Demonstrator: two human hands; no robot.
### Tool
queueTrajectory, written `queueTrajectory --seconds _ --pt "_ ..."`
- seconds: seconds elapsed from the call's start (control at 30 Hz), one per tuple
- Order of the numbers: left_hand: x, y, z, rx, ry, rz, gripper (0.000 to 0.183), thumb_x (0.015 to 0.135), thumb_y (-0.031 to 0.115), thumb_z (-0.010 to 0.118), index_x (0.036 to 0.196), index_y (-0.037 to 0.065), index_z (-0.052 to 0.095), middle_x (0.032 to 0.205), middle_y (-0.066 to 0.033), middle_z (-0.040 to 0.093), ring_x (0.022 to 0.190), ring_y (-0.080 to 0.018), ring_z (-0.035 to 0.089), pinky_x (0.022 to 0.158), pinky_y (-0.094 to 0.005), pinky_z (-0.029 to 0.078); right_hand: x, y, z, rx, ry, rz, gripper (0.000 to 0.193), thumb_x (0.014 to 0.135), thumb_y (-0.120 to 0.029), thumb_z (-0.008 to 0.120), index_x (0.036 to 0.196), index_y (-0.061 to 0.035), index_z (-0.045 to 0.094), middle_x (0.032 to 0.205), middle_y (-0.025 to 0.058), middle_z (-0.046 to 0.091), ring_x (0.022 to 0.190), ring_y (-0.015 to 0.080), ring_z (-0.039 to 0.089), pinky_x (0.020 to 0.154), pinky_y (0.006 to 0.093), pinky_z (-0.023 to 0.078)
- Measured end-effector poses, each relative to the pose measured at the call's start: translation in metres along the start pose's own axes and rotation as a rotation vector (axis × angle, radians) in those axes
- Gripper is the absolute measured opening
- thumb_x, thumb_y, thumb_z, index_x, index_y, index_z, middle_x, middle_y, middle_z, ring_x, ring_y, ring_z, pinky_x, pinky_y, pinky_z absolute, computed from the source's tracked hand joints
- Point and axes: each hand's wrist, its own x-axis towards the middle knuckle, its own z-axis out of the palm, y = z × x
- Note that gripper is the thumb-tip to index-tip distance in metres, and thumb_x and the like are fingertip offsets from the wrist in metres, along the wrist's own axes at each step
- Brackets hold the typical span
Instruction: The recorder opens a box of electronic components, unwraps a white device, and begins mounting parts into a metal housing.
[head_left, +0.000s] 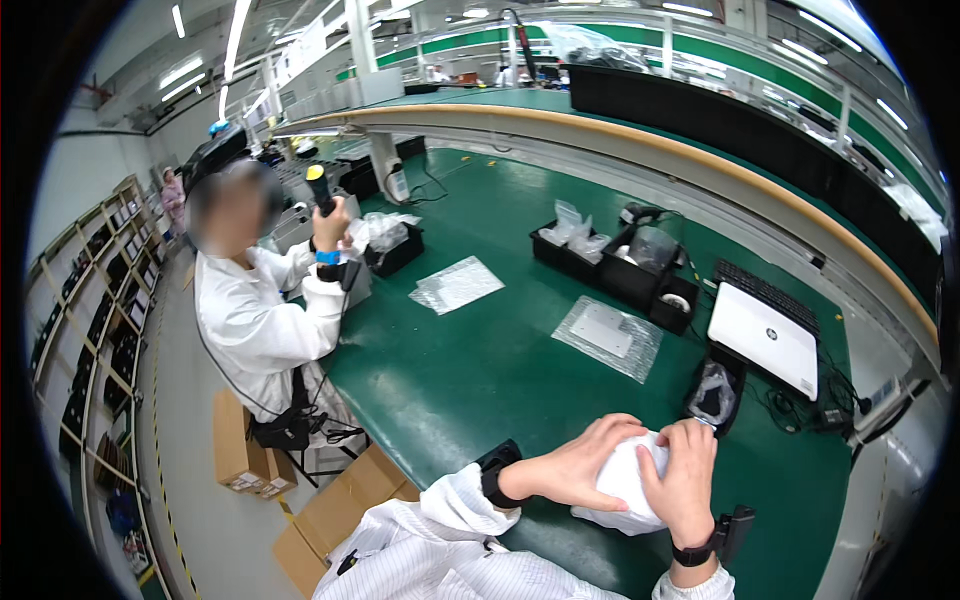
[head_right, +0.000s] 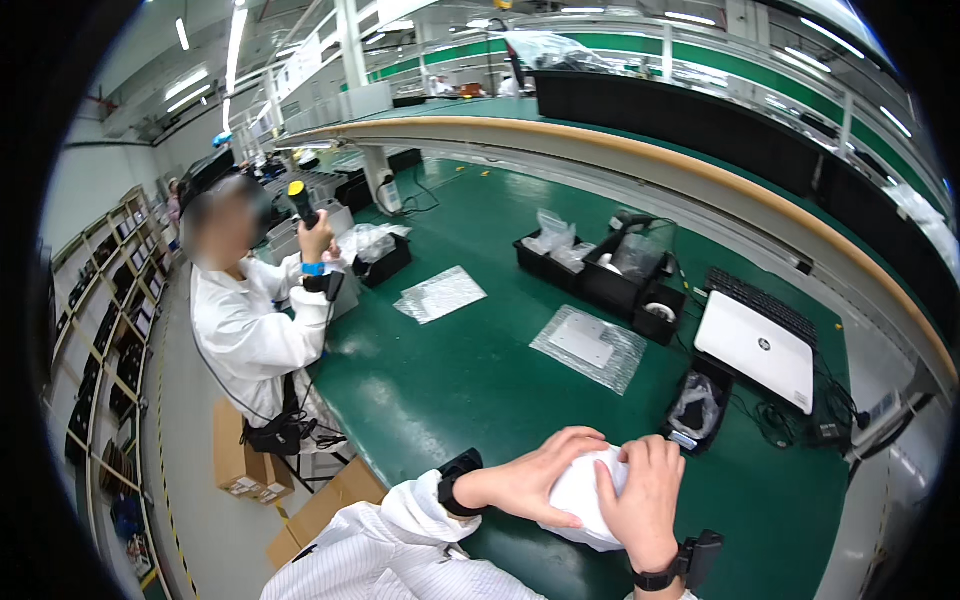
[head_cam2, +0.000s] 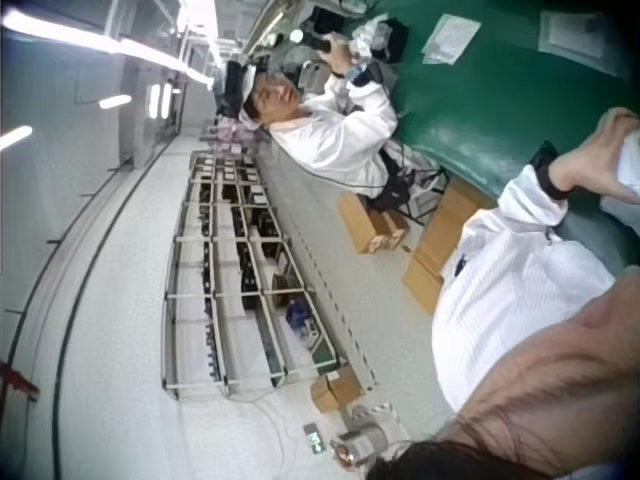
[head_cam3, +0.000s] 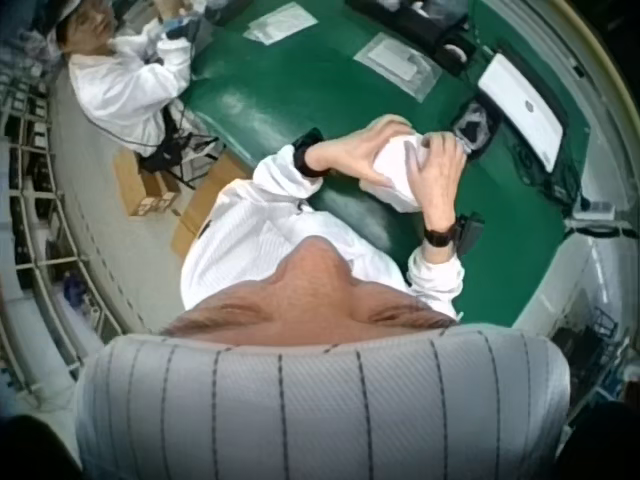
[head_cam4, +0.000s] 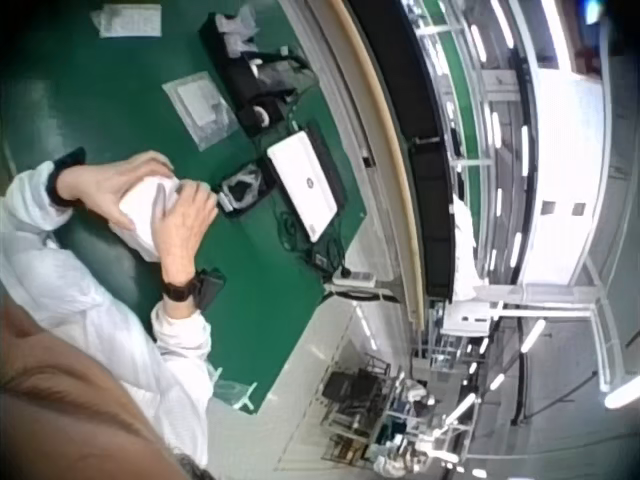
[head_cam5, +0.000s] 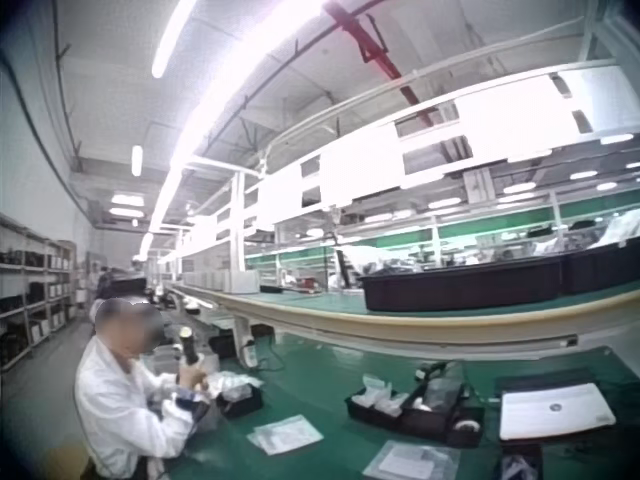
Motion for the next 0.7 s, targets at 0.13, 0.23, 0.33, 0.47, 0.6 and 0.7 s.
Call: queueTrajectory --seconds 0.13,0.23,0.33,0.47,0.6,0.7 --pt "-0.004 -0.003 0.001 -0.003 0.015 -0.010 0.099 0.067 0.040 0.081 0.142 -0.001 0.029 0.141 -0.0234 0.032 0.135 -0.0413 0.031 0.111 -0.0480 0.032 0.001 -0.002 0.003 -0.042 -0.034 -0.020 0.024 0.077 -0.018 0.072 0.085 -0.0038 0.055 0.087 0.0109 0.052 0.087 0.0309 0.047 0.079 0.0426 0.035" --pt "-0.008 0.002 0.000 0.024 0.006 -0.006 0.099 0.066 0.040 0.081 0.140 -0.002 0.030 0.139 -0.0247 0.033 0.133 -0.0419 0.031 0.110 -0.0481 0.033 0.005 -0.002 0.005 -0.068 -0.069 -0.031 0.021 0.077 -0.016 0.071 0.081 -0.0045 0.054 0.085 0.0101 0.051 0.085 0.0301 0.047 0.077 0.0419 0.034" --pt "-0.008 0.004 -0.001 0.037 -0.009 0.001 0.099 0.065 0.040 0.082 0.139 -0.004 0.031 0.136 -0.0259 0.034 0.131 -0.0427 0.033 0.108 -0.0483 0.034 0.006 -0.007 0.009 -0.073 -0.060 -0.018 0.020 0.078 -0.015 0.071 0.077 -0.0052 0.053 0.082 0.0096 0.050 0.082 0.0296 0.046 0.075 0.0417 0.034" --pt "-0.008 -0.001 0.001 0.046 0.000 0.036 0.099 0.065 0.040 0.083 0.138 -0.004 0.032 0.134 -0.0263 0.036 0.128 -0.0435 0.035 0.107 -0.0484 0.035 0.008 -0.006 0.013 -0.001 0.006 -0.023 0.020 0.076 -0.006 0.068 0.072 -0.0017 0.049 0.078 0.0122 0.045 0.079 0.0312 0.044 0.074 0.0413 0.035" --pt "-0.008 0.002 0.000 0.038 0.008 0.022 0.097 0.065 0.040 0.082 0.137 -0.004 0.034 0.133 -0.0268 0.036 0.126 -0.0437 0.037 0.106 -0.0483 0.036 0.001 0.002 0.020 0.075 0.005 0.031 0.020 0.075 -0.006 0.066 0.065 -0.0032 0.048 0.075 0.0102 0.046 0.078 0.0293 0.045 0.071 0.0412 0.033" --pt "-0.011 0.006 -0.002 0.029 -0.019 -0.011 0.096 0.067 0.041 0.080 0.138 -0.004 0.034 0.133 -0.0273 0.036 0.125 -0.0436 0.038 0.105 -0.0483 0.037 0.001 -0.004 0.021 0.132 0.039 0.032 0.023 0.078 -0.003 0.063 0.063 -0.0018 0.046 0.065 0.0090 0.041 0.072 0.0260 0.043 0.068 0.0392 0.032"
